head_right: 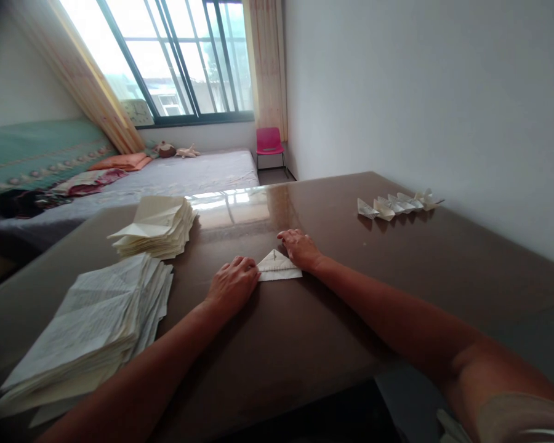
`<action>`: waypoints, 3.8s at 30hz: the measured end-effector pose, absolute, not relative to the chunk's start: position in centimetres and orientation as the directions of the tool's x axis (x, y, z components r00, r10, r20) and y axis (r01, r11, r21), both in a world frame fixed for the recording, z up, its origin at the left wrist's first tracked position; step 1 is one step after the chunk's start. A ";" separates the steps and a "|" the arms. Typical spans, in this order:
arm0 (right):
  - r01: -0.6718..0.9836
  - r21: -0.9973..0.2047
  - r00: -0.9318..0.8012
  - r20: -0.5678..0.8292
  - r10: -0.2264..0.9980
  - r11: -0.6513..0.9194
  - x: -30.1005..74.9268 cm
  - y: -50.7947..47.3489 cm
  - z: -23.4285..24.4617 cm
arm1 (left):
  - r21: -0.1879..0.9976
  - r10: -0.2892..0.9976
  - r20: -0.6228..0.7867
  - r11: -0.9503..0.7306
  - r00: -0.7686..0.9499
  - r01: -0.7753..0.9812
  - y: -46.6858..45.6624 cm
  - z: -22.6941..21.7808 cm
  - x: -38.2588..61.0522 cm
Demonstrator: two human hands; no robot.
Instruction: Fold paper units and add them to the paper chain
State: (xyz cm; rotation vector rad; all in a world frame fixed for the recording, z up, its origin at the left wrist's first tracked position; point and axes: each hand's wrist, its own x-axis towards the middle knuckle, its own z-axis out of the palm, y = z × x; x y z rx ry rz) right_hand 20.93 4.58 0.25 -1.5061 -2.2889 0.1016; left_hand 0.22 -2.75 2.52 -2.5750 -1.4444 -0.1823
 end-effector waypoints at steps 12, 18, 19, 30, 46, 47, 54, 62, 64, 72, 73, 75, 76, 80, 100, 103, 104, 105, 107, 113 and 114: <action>0.823 -0.398 -0.427 0.038 0.903 0.406 23.3 2.5 2.9 | 0.138 0.922 0.184 -0.367 0.340 0.920 -1.6 2.2 0.2; 0.665 -0.636 -0.453 0.073 0.888 0.392 22.5 2.5 2.4 | 0.172 0.934 0.186 -0.338 0.306 0.925 -1.4 2.1 0.3; 0.632 -0.666 -0.451 0.099 0.887 0.395 22.2 2.4 2.4 | 0.178 0.933 0.190 -0.337 0.304 0.924 -1.3 2.0 0.3; 0.748 -0.286 -0.390 0.540 0.746 0.599 22.1 -0.3 5.3 | 0.257 0.850 0.409 -0.456 0.331 0.852 -2.1 1.6 0.5; 0.580 -0.369 -0.627 0.367 0.687 0.727 21.8 1.4 2.7 | 0.174 0.856 0.223 -0.506 0.467 0.845 -1.7 2.4 -1.1; 0.589 -0.350 -0.635 0.358 0.685 0.729 22.2 1.8 2.8 | 0.175 0.853 0.222 -0.511 0.473 0.841 -1.7 2.4 -1.1; 0.586 -0.288 -0.700 0.291 0.652 0.758 23.7 3.0 3.0 | 0.279 0.827 0.252 -0.559 0.502 0.781 -1.6 2.1 -1.1; 0.466 -0.418 -0.763 0.256 0.594 0.779 24.6 3.5 2.8 | 0.284 0.879 0.282 -0.458 0.384 0.842 -1.8 2.1 -1.4; 0.464 -0.469 -0.737 0.267 0.621 0.752 24.5 3.4 2.8 | 0.329 0.903 0.275 -0.410 0.329 0.850 -1.7 2.0 -1.4; 0.518 -0.619 -0.565 0.271 0.779 0.591 24.4 3.9 1.4 | 0.304 0.884 0.249 -0.459 0.395 0.835 -1.6 2.1 -1.4; 0.528 -0.639 -0.547 0.248 0.800 0.559 24.6 4.0 1.3 | 0.273 0.869 0.249 -0.487 0.428 0.830 -1.6 2.2 -1.4; 0.562 -0.668 -0.517 0.176 0.838 0.487 25.0 4.1 1.6 | 0.214 0.839 0.245 -0.535 0.486 0.817 -1.7 2.3 -1.4; 0.585 -0.673 -0.511 0.126 0.850 0.452 25.3 4.1 1.8 | 0.186 0.828 0.243 -0.551 0.505 0.813 -1.8 2.3 -1.4; 0.691 -0.625 -0.508 -0.062 0.859 0.363 25.8 3.5 3.5 | 0.095 0.807 0.238 -0.573 0.540 0.814 -1.9 2.2 -1.2; 0.833 -0.189 -0.508 0.106 0.855 0.519 23.0 1.6 3.6 | 0.214 0.886 0.205 -0.455 0.415 0.865 -1.9 2.4 -1.5; 0.787 -0.178 -0.583 0.104 0.806 0.591 23.4 1.7 3.8 | 0.179 0.845 0.227 -0.525 0.484 0.832 -1.8 2.3 -1.4; 0.768 -0.180 -0.606 0.105 0.788 0.615 23.6 1.7 3.9 | 0.162 0.830 0.232 -0.548 0.508 0.821 -1.9 2.3 -1.4; 0.750 -0.183 -0.629 0.103 0.771 0.636 23.8 1.7 4.1 | 0.142 0.814 0.232 -0.569 0.532 0.810 -1.9 2.4 -1.3; 0.717 -0.188 -0.667 0.096 0.739 0.672 24.2 1.8 4.3 | 0.101 0.790 0.216 -0.602 0.573 0.792 -2.0 2.5 -1.3; 0.677 -0.162 -0.714 0.090 0.694 0.718 24.4 1.8 4.7 | 0.102 0.810 0.191 -0.578 0.554 0.810 -1.9 2.8 -1.3; 0.676 -0.154 -0.716 0.097 0.692 0.721 24.4 1.7 4.7 | 0.132 0.820 0.201 -0.565 0.536 0.814 -1.8 2.8 -1.4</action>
